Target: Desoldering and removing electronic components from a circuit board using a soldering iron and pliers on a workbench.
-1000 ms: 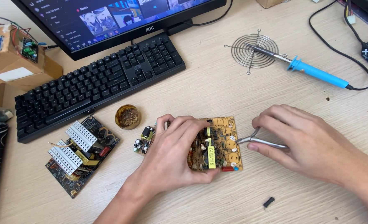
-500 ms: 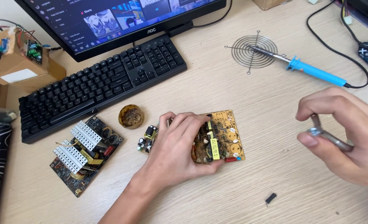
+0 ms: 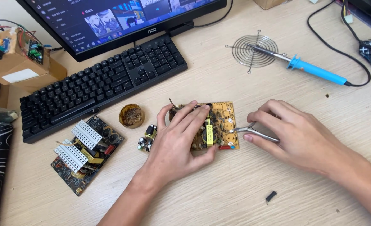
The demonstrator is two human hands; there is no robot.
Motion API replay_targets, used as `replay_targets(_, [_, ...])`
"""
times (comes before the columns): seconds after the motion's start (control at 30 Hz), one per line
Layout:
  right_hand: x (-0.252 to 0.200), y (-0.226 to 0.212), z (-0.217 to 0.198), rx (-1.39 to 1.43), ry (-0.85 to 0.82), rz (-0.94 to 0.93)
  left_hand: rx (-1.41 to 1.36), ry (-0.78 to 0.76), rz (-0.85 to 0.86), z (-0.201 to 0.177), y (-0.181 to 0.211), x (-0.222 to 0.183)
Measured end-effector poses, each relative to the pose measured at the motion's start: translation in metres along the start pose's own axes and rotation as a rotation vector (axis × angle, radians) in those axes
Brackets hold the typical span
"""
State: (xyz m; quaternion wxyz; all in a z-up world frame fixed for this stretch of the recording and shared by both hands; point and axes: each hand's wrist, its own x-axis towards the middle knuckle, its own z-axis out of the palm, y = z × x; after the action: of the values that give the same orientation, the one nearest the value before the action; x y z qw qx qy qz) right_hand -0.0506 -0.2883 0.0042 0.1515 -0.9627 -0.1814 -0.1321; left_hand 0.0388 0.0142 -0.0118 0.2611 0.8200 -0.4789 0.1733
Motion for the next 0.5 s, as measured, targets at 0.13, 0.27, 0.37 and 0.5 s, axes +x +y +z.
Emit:
replay_targets(0.13, [-0.001,-0.004,0.005,-0.158,-0.041,0.048,-0.050,-0.042,0.021,-0.005,0.003,0.001])
replay_targets(0.27, [0.000,-0.009,0.006,-0.225,0.042,-0.064,-0.057,-0.080,0.034,-0.006,0.005,0.002])
replay_targets(0.37, [0.001,-0.015,0.008,-0.362,0.069,-0.094,-0.069,-0.087,0.056,-0.007,0.005,0.000])
replay_targets(0.5, [0.005,-0.025,0.004,-0.328,0.128,-0.179,-0.092,-0.089,0.098,-0.008,0.006,0.001])
